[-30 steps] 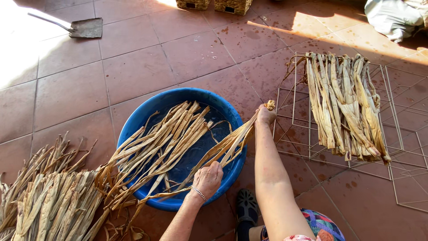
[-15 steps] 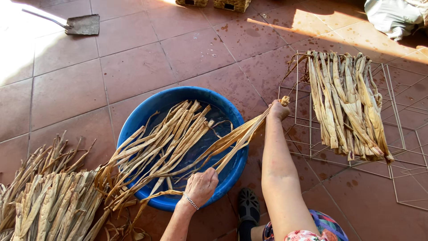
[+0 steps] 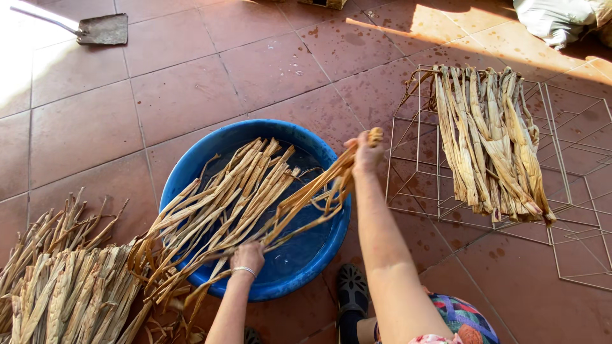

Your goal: The person sits on a tiled floor and repeatedly picks up dried plant strips from a blue basin of water, peels off outer layers by hand, and places the processed strips onto a nearby wire rack. The person handles the strips one at a time, occasionally rinsing them in the basin before arranging them on the rack.

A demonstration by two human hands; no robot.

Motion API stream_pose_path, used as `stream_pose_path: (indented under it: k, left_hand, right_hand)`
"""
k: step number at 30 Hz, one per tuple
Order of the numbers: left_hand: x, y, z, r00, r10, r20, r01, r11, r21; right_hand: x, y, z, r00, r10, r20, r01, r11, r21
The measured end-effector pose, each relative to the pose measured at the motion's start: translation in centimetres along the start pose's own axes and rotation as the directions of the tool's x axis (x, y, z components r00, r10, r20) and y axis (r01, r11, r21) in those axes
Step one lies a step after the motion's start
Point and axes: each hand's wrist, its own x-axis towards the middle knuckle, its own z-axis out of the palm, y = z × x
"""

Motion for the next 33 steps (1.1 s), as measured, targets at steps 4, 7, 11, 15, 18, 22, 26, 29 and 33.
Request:
stream_pose_path:
  k: [4, 7, 11, 15, 18, 22, 26, 29, 33]
  left_hand:
    - [2.6, -0.3, 3.5, 0.974, 0.034, 0.224, -0.075, 0.981, 0.179]
    - [4.8, 1.0, 2.1, 0.959, 0.072, 0.273, -0.126, 0.975, 0.185]
    - [7.7, 2.5, -0.1, 0.974, 0.209, -0.09, -0.197, 0.972, 0.126]
    - [9.6, 2.9, 1.3, 0.969, 0.164, -0.184, -0.135, 0.978, 0.158]
    - [9.5, 2.4, 3.4, 0.986, 0.103, -0.134, -0.076, 0.978, 0.194]
    - [9.0, 1.3, 3.4, 0.997, 0.074, -0.017, -0.069, 0.98, 0.188]
    - [9.4, 1.3, 1.0, 0.964, 0.161, -0.211, -0.148, 0.986, 0.075]
    - [9.4, 2.1, 0.4, 0.967, 0.18, -0.182, -0.168, 0.982, 0.081]
    - [8.5, 3.1, 1.8, 0.95, 0.232, -0.208, -0.224, 0.973, 0.065]
  right_hand:
    - [-6.4, 4.0, 3.8, 0.866, -0.474, 0.161, 0.495, 0.762, -0.417]
    - [-10.4, 7.6, 4.2, 0.87, -0.364, 0.334, 0.492, 0.572, -0.656]
    - [-14.5, 11.9, 4.1, 0.86, 0.168, 0.482, 0.326, 0.545, -0.773]
    - [-18.3, 14.4, 3.1, 0.62, 0.484, 0.617, 0.508, 0.352, -0.786]
    - [-19.0, 14.7, 2.9, 0.532, 0.625, 0.572, 0.512, 0.3, -0.805]
    - [-16.9, 13.3, 3.6, 0.571, 0.676, 0.466, 0.324, 0.337, -0.884]
    - [-14.9, 10.9, 4.0, 0.635, 0.561, 0.532, -0.179, 0.776, -0.604]
    - [-14.9, 9.5, 4.0, 0.692, 0.497, 0.523, -0.325, 0.862, -0.389]
    - [-15.9, 9.4, 3.6, 0.804, 0.449, 0.39, -0.287, 0.867, -0.408]
